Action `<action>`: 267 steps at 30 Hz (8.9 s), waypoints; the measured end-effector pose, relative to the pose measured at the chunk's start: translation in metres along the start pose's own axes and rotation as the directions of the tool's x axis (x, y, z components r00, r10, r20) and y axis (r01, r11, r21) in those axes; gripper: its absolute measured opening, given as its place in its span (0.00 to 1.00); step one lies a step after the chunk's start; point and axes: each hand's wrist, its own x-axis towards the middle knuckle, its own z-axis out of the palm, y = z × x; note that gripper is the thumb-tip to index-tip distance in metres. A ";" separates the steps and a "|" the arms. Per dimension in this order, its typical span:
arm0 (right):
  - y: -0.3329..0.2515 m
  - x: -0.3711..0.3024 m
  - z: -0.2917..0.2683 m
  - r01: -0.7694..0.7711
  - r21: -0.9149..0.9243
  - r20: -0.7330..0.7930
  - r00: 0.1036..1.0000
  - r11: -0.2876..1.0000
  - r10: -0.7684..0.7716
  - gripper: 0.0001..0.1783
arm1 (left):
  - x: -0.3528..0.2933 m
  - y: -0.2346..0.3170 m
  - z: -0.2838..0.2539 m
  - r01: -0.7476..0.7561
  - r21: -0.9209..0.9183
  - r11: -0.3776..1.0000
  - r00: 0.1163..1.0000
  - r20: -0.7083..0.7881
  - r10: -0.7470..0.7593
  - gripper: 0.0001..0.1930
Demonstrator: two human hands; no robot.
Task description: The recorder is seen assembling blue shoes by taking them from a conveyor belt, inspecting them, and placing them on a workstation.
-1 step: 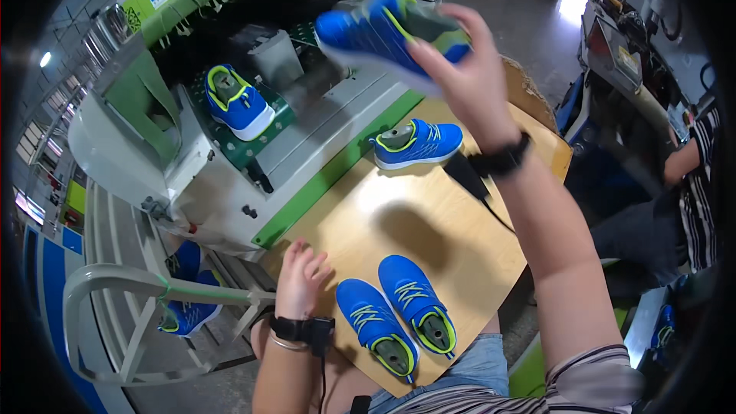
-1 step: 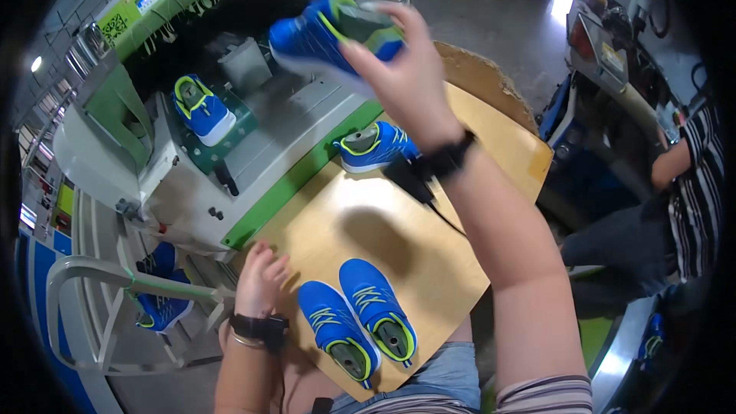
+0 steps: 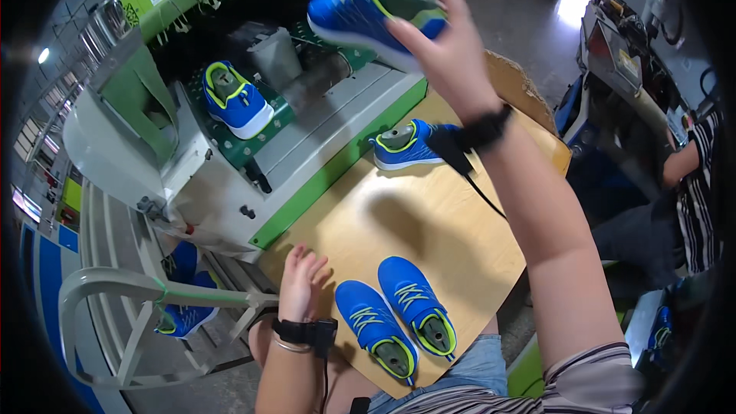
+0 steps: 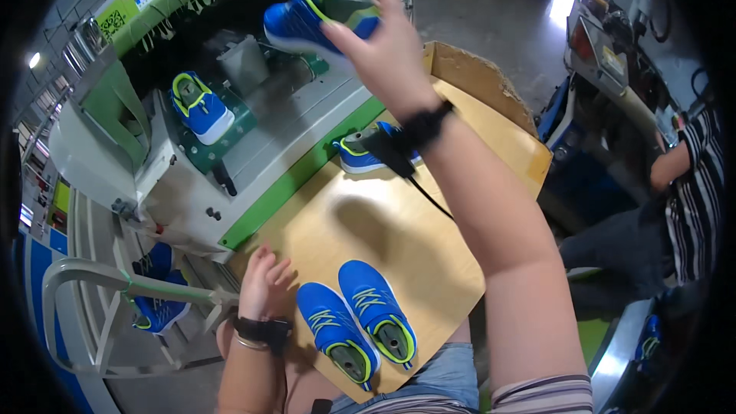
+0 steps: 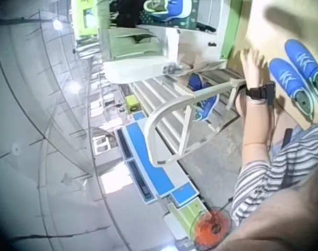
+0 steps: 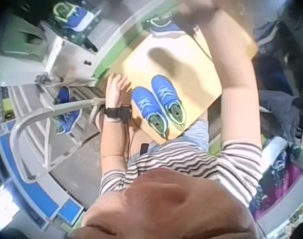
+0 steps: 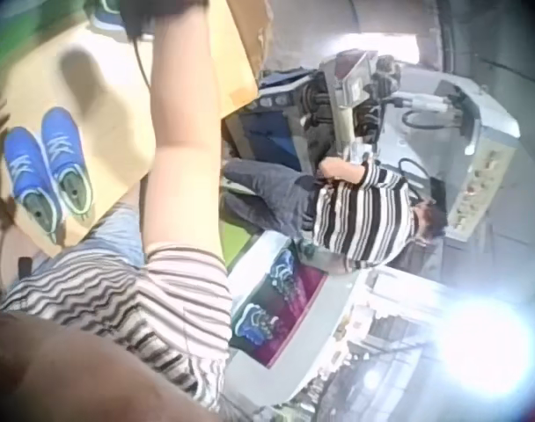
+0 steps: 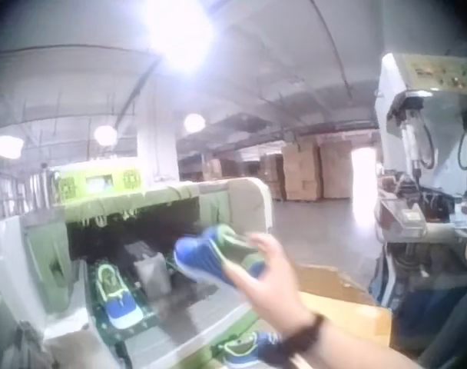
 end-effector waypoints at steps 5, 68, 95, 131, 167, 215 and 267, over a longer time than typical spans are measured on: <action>0.122 0.048 0.095 -0.010 -0.429 0.216 0.970 0.903 0.113 0.42 | -0.009 0.018 0.046 -0.154 0.383 0.911 0.988 0.076 0.135 0.27; -0.096 -0.230 -0.116 -0.147 -0.489 0.542 0.721 0.860 0.431 0.51 | -0.010 0.119 0.140 0.060 -0.375 0.925 0.729 0.650 0.216 0.44; 0.046 0.043 0.068 -0.252 -0.278 0.197 0.930 0.927 0.311 0.34 | 0.020 0.027 0.034 0.087 0.207 0.974 0.907 0.389 -0.163 0.23; 0.055 -0.234 -0.068 -0.804 0.322 0.083 0.550 0.500 0.831 0.51 | -0.021 0.025 0.073 -0.108 0.107 0.988 0.891 0.452 0.049 0.26; -0.082 -0.302 -0.096 -0.941 0.199 0.367 0.330 0.273 0.870 0.48 | 0.050 0.115 0.053 -0.233 -0.333 0.914 0.856 0.375 0.355 0.25; -0.015 -0.229 0.029 -0.095 -0.400 0.536 0.783 0.912 0.317 0.43 | 0.025 0.000 0.024 -0.054 0.153 0.987 0.997 0.055 0.046 0.27; -0.097 -0.223 -0.074 -0.831 0.107 0.354 0.545 0.546 0.760 0.36 | 0.051 0.110 0.071 -0.137 -0.456 0.879 0.797 0.477 0.371 0.33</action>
